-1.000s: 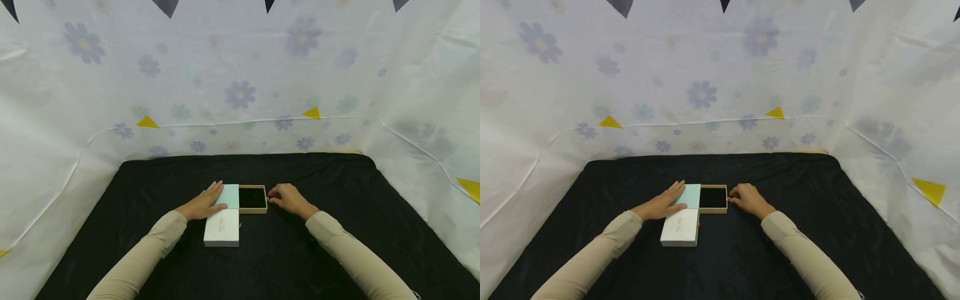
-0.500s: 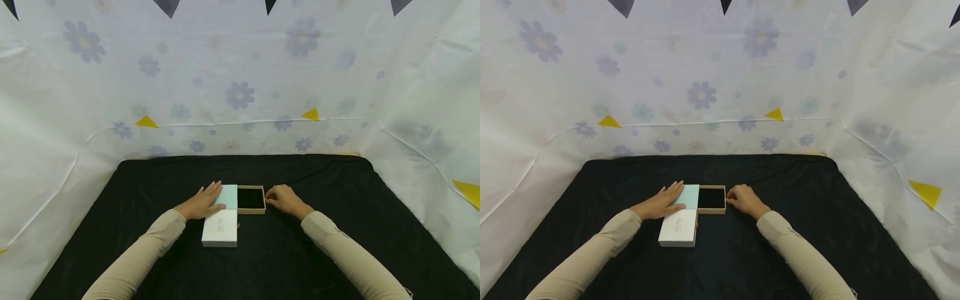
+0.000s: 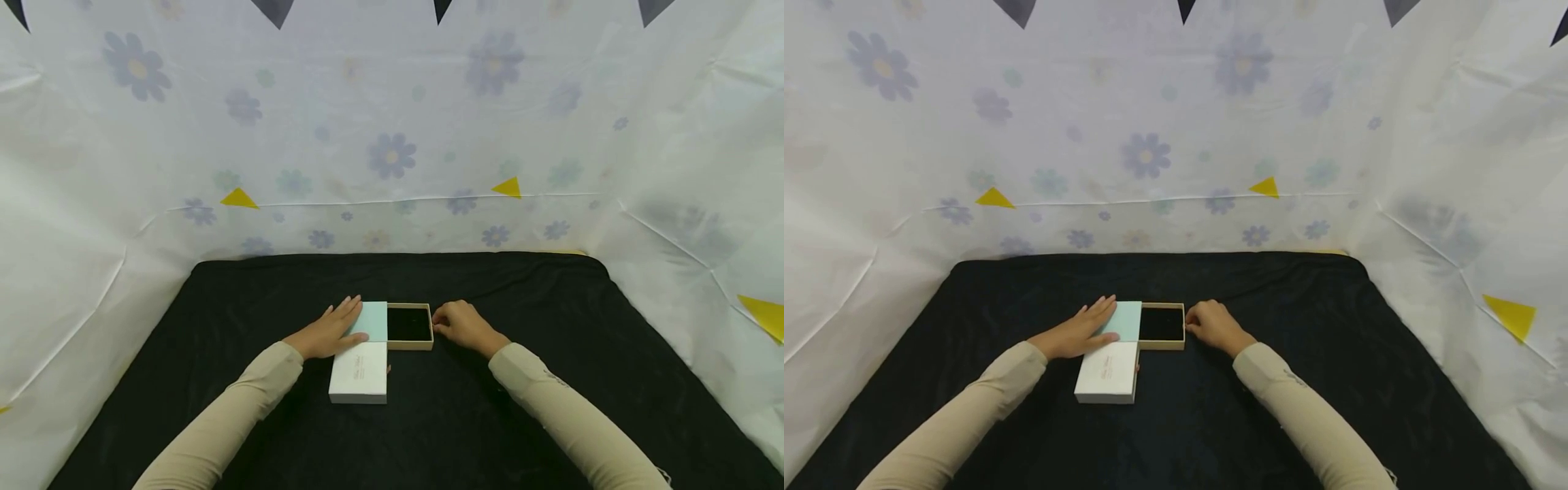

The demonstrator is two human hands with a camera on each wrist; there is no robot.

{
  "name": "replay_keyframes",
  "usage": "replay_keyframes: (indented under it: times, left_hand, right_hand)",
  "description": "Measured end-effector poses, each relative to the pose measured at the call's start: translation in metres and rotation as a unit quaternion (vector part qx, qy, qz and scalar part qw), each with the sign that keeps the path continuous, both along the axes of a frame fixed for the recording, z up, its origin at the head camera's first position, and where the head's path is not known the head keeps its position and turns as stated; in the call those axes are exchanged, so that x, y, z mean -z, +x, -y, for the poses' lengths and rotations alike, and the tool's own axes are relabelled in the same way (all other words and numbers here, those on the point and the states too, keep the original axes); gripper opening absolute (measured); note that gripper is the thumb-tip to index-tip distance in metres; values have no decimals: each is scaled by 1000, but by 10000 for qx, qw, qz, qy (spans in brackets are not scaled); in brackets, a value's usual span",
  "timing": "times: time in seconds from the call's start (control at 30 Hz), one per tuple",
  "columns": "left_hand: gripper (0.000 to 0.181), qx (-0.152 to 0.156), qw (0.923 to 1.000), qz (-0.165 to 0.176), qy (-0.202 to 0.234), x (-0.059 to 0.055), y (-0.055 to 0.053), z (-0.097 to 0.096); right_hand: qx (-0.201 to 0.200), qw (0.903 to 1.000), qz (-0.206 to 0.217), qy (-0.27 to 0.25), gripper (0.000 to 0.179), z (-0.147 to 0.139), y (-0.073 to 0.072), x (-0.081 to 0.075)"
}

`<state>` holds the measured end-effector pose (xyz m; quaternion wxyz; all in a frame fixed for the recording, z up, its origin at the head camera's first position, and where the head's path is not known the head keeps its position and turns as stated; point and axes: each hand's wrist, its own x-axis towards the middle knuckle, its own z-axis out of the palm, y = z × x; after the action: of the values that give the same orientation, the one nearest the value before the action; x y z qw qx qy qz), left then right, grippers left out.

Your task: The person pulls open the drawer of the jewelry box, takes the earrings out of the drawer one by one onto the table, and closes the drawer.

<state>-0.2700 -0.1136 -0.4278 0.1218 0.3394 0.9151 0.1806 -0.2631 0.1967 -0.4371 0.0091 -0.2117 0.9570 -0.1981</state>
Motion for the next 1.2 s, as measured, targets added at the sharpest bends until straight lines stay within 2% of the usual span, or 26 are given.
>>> replay_keyframes:
  times: [0.3, 0.57, 1.2]
  left_hand:
    - [77, -23, 9999, 59, 83, 1, 1, 0]
    - [77, -59, 10000, 21, 53, -1, 1, -1]
    - [77, -39, 10000, 74, -16, -1, -1, -1]
  right_hand:
    - [-45, 9998, -12, -204, 9, 4, -1, 0]
    - [-68, 9999, 30, -127, 9, 14, -4, -2]
    - [-463, 9989, 20, -113, 7, 55, -14, -3]
